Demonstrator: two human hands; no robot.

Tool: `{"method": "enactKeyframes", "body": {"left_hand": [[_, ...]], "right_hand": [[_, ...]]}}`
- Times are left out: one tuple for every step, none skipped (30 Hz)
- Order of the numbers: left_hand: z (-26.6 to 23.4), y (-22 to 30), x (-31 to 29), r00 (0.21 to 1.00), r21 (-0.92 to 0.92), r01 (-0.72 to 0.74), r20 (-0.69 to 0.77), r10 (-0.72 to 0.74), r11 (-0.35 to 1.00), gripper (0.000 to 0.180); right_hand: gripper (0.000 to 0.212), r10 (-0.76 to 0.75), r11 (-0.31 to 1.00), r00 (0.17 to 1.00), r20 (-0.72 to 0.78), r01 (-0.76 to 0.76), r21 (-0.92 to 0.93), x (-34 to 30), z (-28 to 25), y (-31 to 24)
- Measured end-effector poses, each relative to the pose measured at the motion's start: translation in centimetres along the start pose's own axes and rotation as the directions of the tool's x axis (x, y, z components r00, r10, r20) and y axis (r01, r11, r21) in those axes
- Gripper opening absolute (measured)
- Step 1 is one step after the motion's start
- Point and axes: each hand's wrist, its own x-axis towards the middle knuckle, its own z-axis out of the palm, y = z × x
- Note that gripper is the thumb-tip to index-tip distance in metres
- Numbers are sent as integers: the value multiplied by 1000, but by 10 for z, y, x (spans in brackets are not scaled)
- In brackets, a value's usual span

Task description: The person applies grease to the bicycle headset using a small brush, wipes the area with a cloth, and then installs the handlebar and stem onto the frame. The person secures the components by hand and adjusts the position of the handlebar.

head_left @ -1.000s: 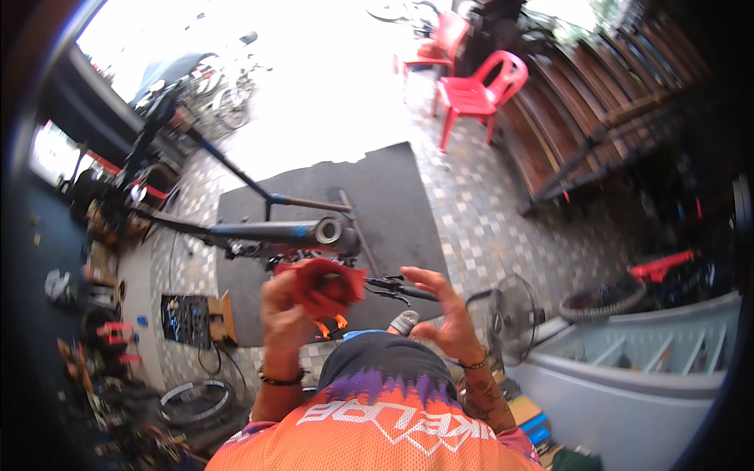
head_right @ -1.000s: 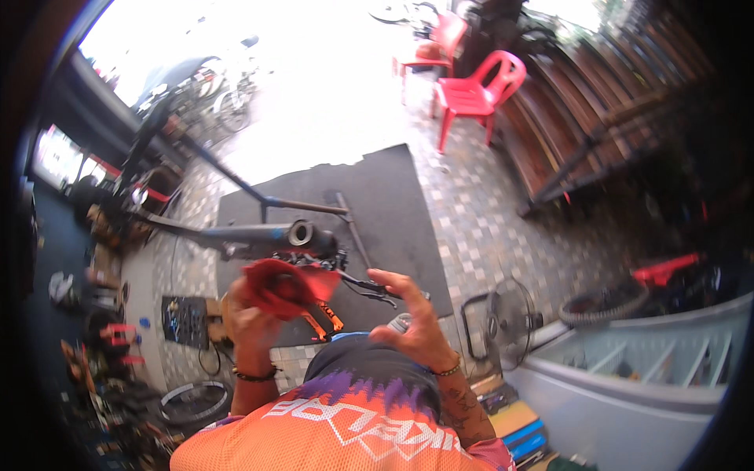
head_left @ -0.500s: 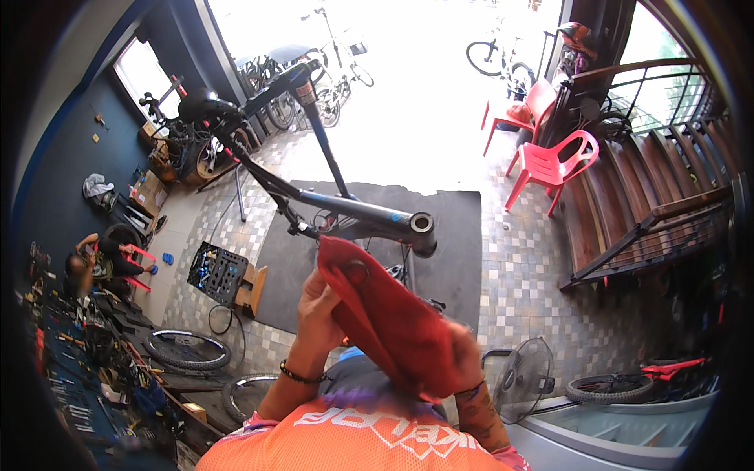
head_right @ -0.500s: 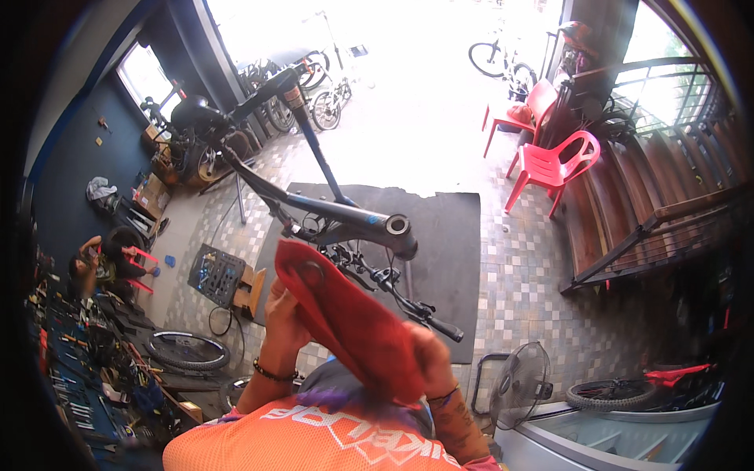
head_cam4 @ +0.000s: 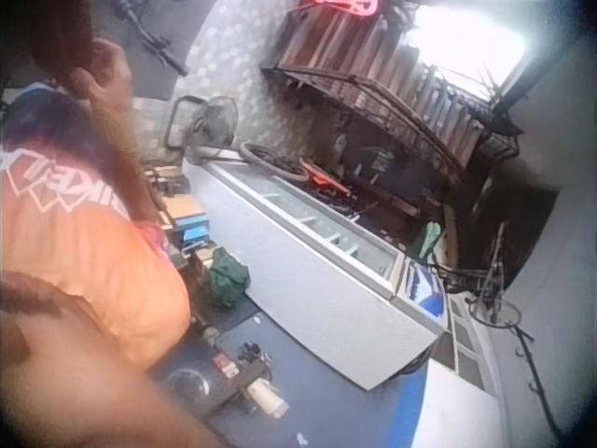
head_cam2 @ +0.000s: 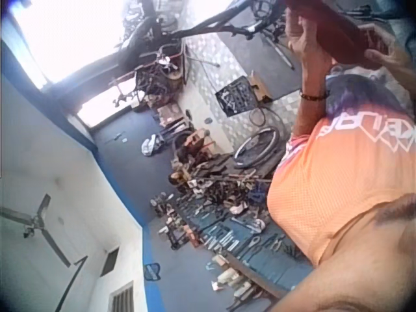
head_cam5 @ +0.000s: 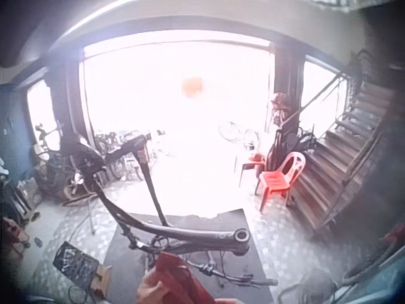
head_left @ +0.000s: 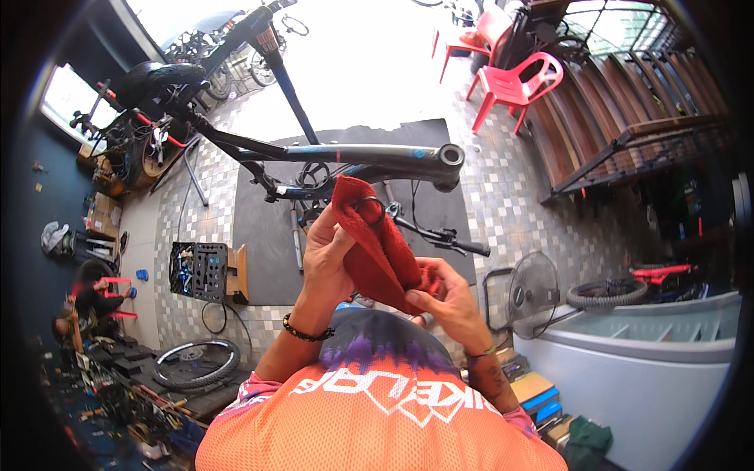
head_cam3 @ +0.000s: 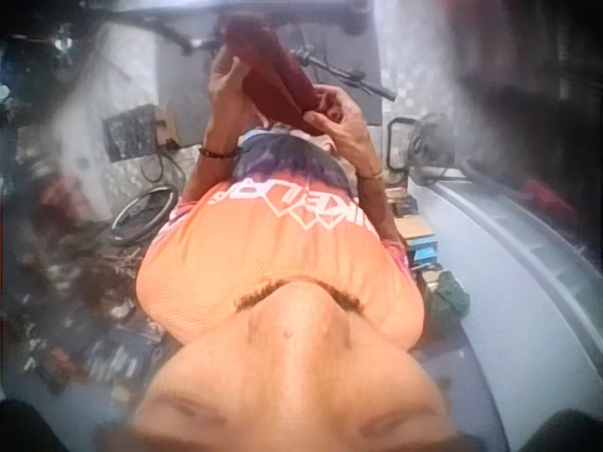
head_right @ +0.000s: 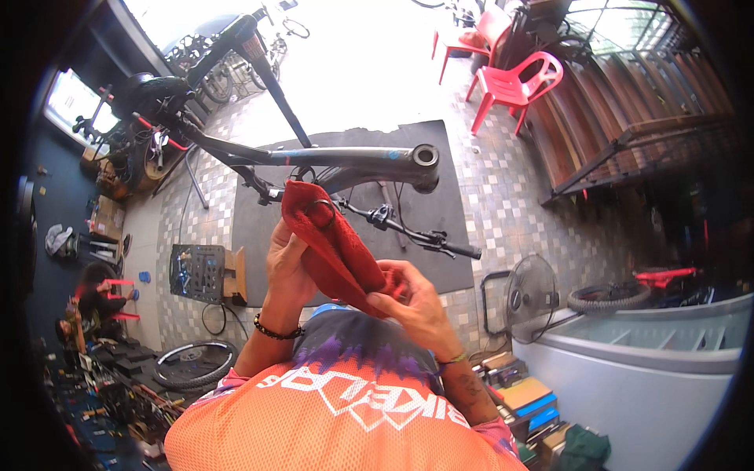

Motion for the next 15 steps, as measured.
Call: {"method": "enactKeyframes", "body": {"left_hand": [[-12, 9, -2, 1000, -21, 31, 2, -31, 999, 41], [-23, 16, 0, 998, -45, 67, 17, -66, 997, 41], [-35, 22, 1, 994, -67, 106, 33, -104, 992, 40], [-40, 26, 4, 989, -26, 147, 19, -146, 989, 40], [-41, 32, 5, 983, 19, 181, 14, -182, 983, 40], [-44, 35, 7, 976, 66, 216, 11, -217, 974, 40], [-53, 35, 12, 971, 113, 227, 53, -234, 967, 39], [-62, 36, 8, 960, 158, 257, 76, -271, 953, 39], [-61, 38, 9, 944, 202, 281, 121, -308, 938, 39], [-52, 37, 10, 949, 319, 201, 172, -265, 926, 38], [-41, 35, 11, 943, 303, 217, 179, -279, 928, 37], [-31, 31, 9, 938, 291, 236, 181, -296, 927, 37], [-27, 30, 3, 935, 283, 264, 159, -316, 922, 36], [-29, 30, -5, 918, 340, 268, 194, -346, 901, 36], [-29, 26, 0, 906, 387, 236, 246, -346, 892, 35]], "right_hand": [[43, 134, 991, 990, 32, -135, 8, -1, -5, 4], [40, 259, 965, 964, 55, -260, 15, -1, -13, 3], [36, 378, 924, 922, 80, -381, 24, -1, -12, 8], [35, 201, 945, 979, 42, -205, 255, -3, -7, 21], [35, 10, 892, 999, -38, 8, 451, -3, -2, 35], [35, -172, 765, 973, -153, 230, 602, -5, 1, 47], [39, -219, 607, 959, -182, 280, 743, 1, 12, 41], [42, -242, 414, 944, -225, 311, 855, 1, 37, 28], [46, -280, 204, 917, -285, 347, 915, 1, 59, 11], [56, -305, 242, 893, -331, 409, 880, 0, 77, 3], [52, -266, 365, 882, -389, 465, 806, 3, 92, -2], [53, -285, 631, 826, -487, 544, 553, 12, 106, -1], [55, -304, 820, 761, -573, 515, 249, 16, 117, 4], [55, -280, 840, 769, -575, 487, 241, 11, 123, 22], [56, -285, 857, 776, -563, 469, 214, 13, 121, 37]]}}
